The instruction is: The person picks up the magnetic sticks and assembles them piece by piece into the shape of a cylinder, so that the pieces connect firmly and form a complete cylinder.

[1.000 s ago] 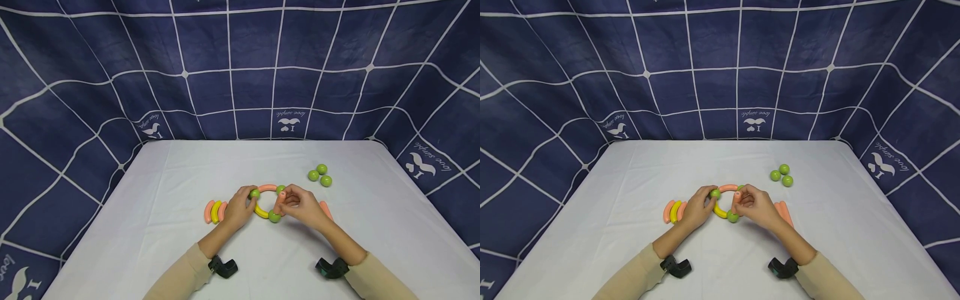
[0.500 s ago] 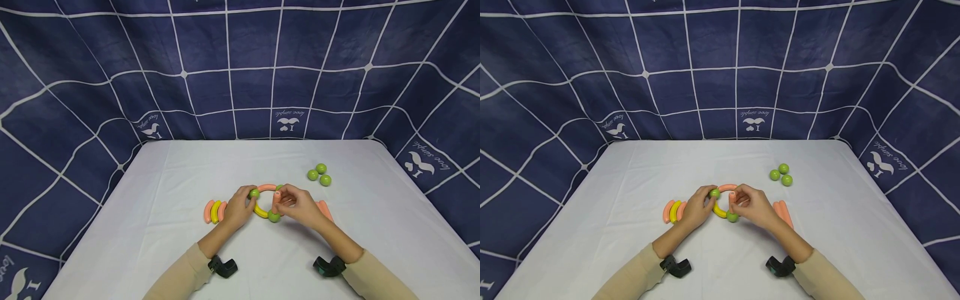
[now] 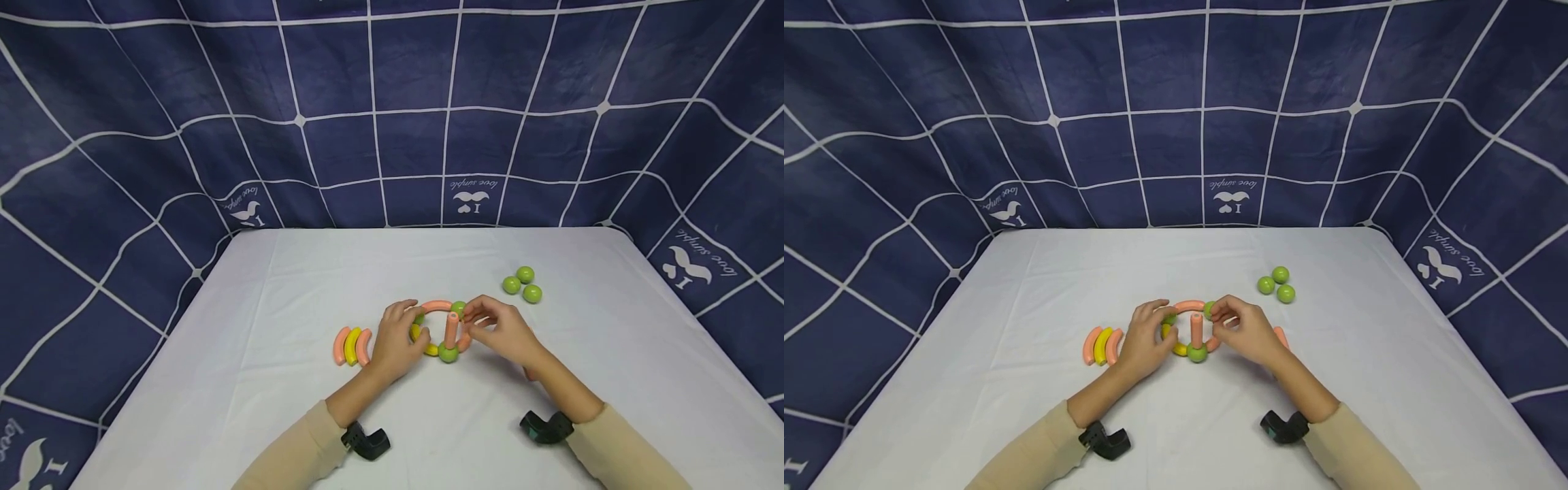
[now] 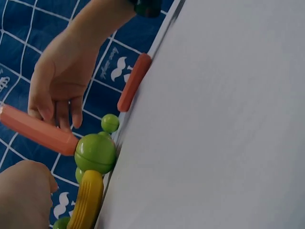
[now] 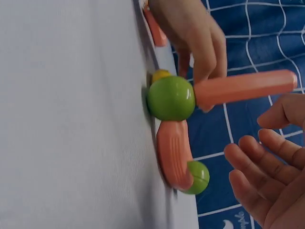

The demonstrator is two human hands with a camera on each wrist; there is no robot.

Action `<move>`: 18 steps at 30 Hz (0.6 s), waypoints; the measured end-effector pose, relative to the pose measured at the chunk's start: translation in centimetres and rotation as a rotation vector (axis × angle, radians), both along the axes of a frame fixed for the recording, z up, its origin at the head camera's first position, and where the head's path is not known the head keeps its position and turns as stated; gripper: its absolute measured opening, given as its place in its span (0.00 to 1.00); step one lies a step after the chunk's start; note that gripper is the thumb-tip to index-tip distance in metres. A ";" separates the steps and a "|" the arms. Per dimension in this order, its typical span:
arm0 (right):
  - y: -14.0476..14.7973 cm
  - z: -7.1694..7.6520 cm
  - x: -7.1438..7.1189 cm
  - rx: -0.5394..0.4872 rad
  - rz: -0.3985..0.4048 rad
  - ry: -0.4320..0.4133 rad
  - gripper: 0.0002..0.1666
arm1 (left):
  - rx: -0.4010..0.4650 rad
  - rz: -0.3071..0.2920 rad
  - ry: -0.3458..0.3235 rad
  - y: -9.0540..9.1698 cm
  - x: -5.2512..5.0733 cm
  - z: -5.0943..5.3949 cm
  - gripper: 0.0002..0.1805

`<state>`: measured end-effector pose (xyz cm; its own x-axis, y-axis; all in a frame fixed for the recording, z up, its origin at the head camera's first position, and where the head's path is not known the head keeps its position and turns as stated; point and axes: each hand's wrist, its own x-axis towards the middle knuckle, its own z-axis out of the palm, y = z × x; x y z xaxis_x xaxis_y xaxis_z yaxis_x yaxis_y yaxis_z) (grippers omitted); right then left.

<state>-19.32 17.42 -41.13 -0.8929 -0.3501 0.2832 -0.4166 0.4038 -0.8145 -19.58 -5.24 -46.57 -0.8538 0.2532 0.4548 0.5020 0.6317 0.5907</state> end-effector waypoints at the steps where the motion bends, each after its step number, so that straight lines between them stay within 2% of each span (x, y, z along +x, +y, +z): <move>1: 0.1 -0.1 -0.2 0.000 -0.012 0.001 0.12 | 0.005 -0.015 0.013 0.1 0.2 0.0 0.18; 7: 0.6 -0.8 -1.8 0.006 -0.080 0.006 0.10 | 0.012 -0.104 0.073 0.9 1.1 0.1 0.17; 13: 0.6 -1.6 -3.2 0.071 -0.130 -0.025 0.11 | -0.081 -0.145 0.097 1.5 1.9 0.2 0.19; 18: 0.4 -2.0 -4.1 0.108 -0.142 -0.072 0.14 | -0.140 -0.174 0.100 2.0 2.3 0.3 0.17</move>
